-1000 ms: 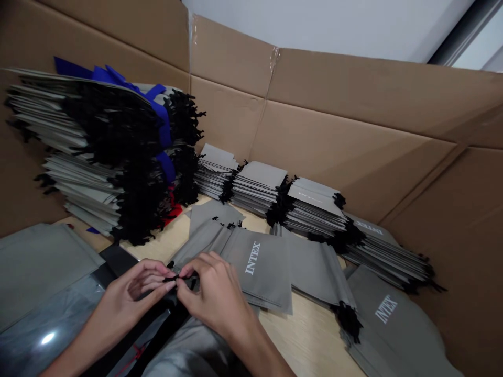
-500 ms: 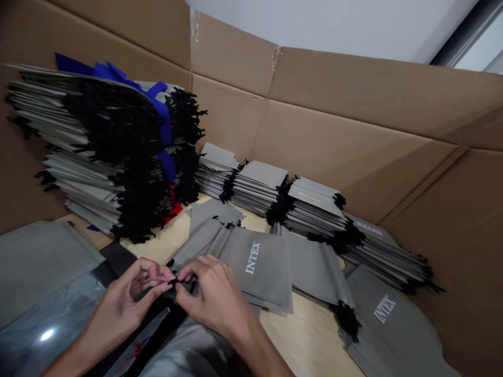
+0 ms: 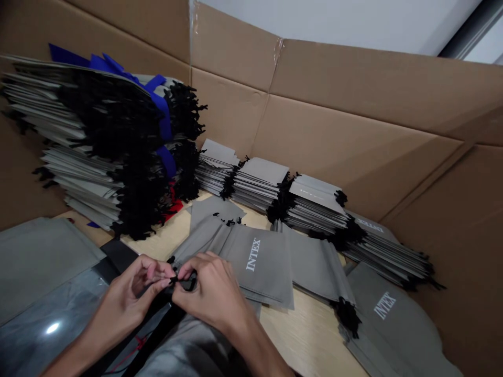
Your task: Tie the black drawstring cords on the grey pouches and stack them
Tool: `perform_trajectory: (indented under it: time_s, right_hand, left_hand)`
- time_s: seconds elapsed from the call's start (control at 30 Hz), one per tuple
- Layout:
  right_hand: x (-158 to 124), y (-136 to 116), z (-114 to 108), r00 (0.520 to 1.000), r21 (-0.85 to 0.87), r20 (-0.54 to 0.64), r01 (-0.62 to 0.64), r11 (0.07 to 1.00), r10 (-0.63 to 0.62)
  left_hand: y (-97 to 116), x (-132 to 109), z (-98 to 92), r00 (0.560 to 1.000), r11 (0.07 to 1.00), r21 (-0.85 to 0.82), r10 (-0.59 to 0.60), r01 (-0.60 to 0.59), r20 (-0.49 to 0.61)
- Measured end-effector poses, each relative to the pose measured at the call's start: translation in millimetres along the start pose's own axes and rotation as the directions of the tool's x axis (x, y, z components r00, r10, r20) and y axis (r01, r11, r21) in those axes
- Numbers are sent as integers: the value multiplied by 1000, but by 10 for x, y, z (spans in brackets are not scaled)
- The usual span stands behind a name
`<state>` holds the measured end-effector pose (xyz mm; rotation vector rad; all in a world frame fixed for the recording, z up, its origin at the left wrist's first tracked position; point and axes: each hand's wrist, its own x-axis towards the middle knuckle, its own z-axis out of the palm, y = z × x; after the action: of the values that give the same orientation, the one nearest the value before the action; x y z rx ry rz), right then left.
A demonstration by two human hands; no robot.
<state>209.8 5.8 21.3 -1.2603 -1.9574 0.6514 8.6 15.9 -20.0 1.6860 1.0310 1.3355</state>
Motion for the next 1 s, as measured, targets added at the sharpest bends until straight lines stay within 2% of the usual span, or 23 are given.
perform_trajectory:
  time_s: [0.2,0.43,0.63,0.73,0.83,0.93,1.0]
  right_hand:
    - [-14,1,8,1000,37,14,-26,999,26]
    - [-18,-6,46,991,195,29,-134,972,131]
    - [-2,39,42,970,330,95,-242,912,223]
    - [50,74,2,947,409,174,-319,855,270]
    - [132,87,-55,913,454,256,-404,794,318]
    - [215,78,-113,879,483,321,-472,738,353]
    - [260,69,-150,865,497,351,-496,712,358]
  left_hand:
    - [1,-1,-13,1000,1000,2,24,-24,10]
    - [-44,-19,-28,997,998,6,58,-58,41]
    - [-59,-29,-94,980,976,125,164,-178,114]
    - [-60,-21,-163,942,911,241,315,-334,117]
    - [-41,16,-228,871,812,320,472,-489,134]
    - [2,85,-265,802,750,286,544,-597,248]
    - [33,135,-277,774,732,265,549,-628,315]
